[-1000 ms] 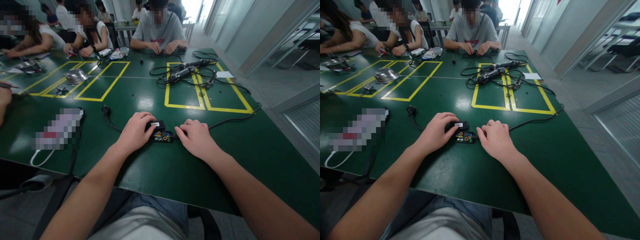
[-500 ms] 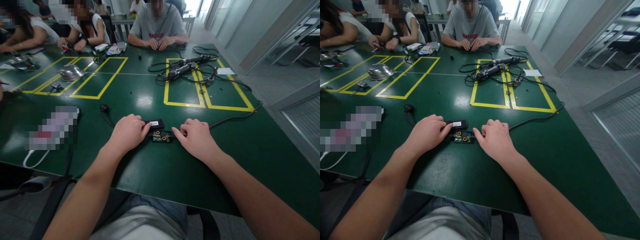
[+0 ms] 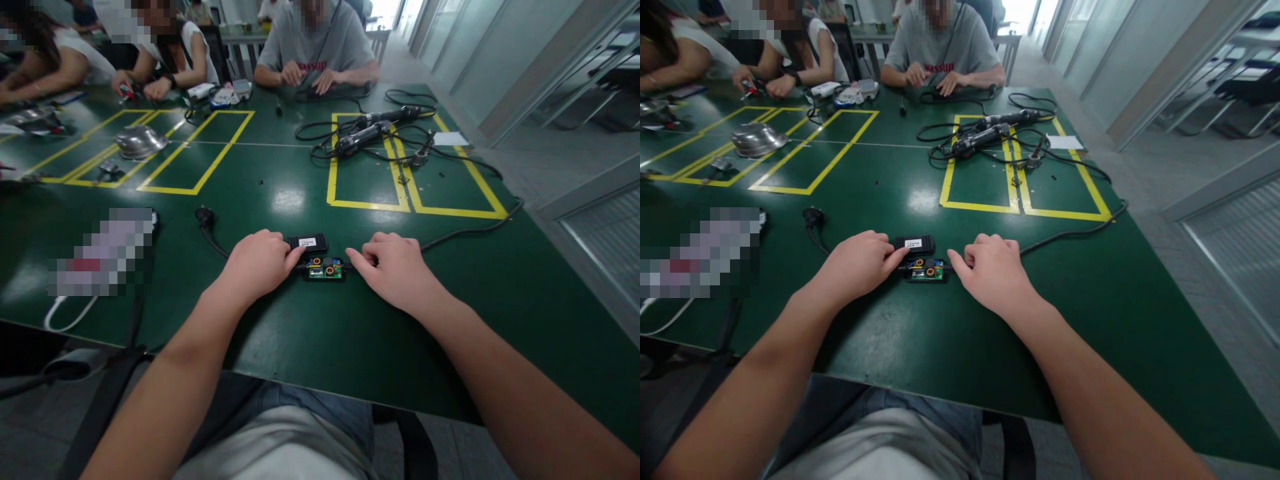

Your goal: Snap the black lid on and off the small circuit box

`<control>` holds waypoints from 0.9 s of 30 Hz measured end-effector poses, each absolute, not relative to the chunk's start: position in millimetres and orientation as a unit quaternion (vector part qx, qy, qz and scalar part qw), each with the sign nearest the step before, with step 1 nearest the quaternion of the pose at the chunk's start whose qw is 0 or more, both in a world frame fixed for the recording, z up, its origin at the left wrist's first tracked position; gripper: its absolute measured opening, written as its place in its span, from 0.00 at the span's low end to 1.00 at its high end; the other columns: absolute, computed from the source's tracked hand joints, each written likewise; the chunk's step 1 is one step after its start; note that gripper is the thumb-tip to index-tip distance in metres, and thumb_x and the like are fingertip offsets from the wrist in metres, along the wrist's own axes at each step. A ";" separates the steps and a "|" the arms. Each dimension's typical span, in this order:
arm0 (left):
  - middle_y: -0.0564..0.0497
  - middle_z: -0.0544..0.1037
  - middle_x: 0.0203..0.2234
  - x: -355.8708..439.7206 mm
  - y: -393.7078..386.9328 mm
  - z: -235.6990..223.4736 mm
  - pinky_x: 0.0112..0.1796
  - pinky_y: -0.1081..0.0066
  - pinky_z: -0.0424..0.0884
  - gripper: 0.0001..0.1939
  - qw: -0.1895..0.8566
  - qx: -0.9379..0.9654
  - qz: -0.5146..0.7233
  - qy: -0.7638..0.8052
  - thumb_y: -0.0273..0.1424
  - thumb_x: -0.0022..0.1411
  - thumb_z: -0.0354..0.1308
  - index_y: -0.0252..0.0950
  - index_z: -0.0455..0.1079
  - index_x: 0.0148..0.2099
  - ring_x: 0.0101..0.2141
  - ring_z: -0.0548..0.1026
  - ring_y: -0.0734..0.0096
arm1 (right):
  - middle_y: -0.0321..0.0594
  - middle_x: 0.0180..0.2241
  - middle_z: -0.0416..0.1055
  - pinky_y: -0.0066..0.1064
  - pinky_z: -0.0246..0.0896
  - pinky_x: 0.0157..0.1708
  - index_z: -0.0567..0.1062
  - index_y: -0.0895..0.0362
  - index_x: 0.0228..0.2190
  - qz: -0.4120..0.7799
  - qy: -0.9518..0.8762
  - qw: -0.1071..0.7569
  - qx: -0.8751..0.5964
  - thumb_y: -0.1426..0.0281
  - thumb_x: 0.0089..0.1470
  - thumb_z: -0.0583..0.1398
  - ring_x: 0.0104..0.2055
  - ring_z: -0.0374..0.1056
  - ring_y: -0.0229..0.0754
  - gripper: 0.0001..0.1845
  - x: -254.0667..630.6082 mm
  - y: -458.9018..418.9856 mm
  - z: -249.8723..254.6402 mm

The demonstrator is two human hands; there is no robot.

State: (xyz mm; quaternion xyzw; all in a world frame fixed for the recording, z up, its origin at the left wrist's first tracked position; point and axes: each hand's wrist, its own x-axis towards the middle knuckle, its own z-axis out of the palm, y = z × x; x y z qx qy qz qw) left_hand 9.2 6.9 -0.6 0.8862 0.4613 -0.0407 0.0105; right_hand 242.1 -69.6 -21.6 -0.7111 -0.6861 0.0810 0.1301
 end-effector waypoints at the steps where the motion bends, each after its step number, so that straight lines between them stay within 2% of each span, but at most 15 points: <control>1: 0.40 0.83 0.36 8.3 7.1 0.3 0.40 0.60 0.73 0.32 0.012 0.887 -0.038 0.459 0.45 0.80 0.45 0.34 0.85 0.38 0.40 0.80 0.52 | 0.42 0.30 0.70 0.43 0.52 0.44 0.63 0.54 0.17 0.089 -0.682 0.128 -0.715 0.58 0.70 0.57 0.37 0.64 0.48 0.30 241.3 -69.6 -20.4; 9: 0.41 0.83 0.34 1.9 10.6 -0.3 0.37 0.60 0.72 0.32 0.024 0.891 -0.014 0.452 0.46 0.80 0.46 0.35 0.85 0.36 0.37 0.79 0.54 | 0.43 0.30 0.70 0.44 0.54 0.45 0.66 0.54 0.18 0.081 -0.691 0.133 -0.706 0.58 0.70 0.57 0.38 0.65 0.48 0.29 240.4 -70.0 -23.5; 14: 0.41 0.83 0.34 5.2 10.3 -5.3 0.37 0.61 0.73 0.32 0.003 0.891 -0.024 0.452 0.47 0.80 0.47 0.35 0.84 0.35 0.38 0.80 0.53 | 0.46 0.34 0.73 0.47 0.56 0.44 0.70 0.54 0.17 0.058 -0.691 0.130 -0.709 0.51 0.69 0.59 0.40 0.65 0.52 0.31 242.6 -68.5 -28.8; 17: 0.41 0.82 0.34 5.9 8.3 -3.5 0.37 0.60 0.74 0.29 0.001 0.887 -0.022 0.461 0.47 0.79 0.50 0.35 0.82 0.35 0.38 0.79 0.52 | 0.47 0.34 0.73 0.47 0.57 0.44 0.72 0.54 0.17 0.046 -0.687 0.138 -0.712 0.50 0.68 0.59 0.41 0.65 0.52 0.32 243.3 -67.8 -31.4; 19: 0.40 0.82 0.38 4.6 7.5 -2.5 0.40 0.59 0.75 0.23 0.005 0.884 0.010 0.468 0.47 0.77 0.57 0.34 0.81 0.39 0.42 0.79 0.49 | 0.47 0.34 0.72 0.47 0.57 0.45 0.72 0.54 0.17 0.039 -0.685 0.138 -0.714 0.50 0.68 0.60 0.41 0.65 0.52 0.32 243.0 -67.8 -32.2; 22: 0.39 0.82 0.51 1.2 9.3 -5.1 0.51 0.56 0.76 0.15 0.031 0.893 0.097 0.439 0.41 0.72 0.67 0.34 0.80 0.51 0.51 0.78 0.48 | 0.47 0.34 0.72 0.47 0.55 0.45 0.72 0.54 0.17 0.032 -0.686 0.134 -0.714 0.51 0.68 0.61 0.42 0.65 0.53 0.31 241.9 -68.2 -32.5; 24: 0.41 0.81 0.58 -0.5 11.7 -9.0 0.58 0.56 0.73 0.16 0.074 0.907 0.131 0.394 0.36 0.73 0.66 0.36 0.78 0.59 0.56 0.77 0.51 | 0.46 0.34 0.72 0.46 0.54 0.45 0.71 0.54 0.18 0.029 -0.683 0.134 -0.717 0.53 0.68 0.61 0.42 0.65 0.52 0.30 241.1 -68.5 -33.1; 27: 0.43 0.82 0.60 -0.8 13.7 -13.1 0.60 0.54 0.71 0.21 0.119 0.913 0.132 0.368 0.31 0.76 0.61 0.39 0.73 0.68 0.58 0.78 0.53 | 0.45 0.33 0.72 0.44 0.53 0.45 0.72 0.54 0.21 0.026 -0.683 0.149 -0.714 0.55 0.68 0.61 0.42 0.65 0.52 0.26 240.6 -68.9 -35.2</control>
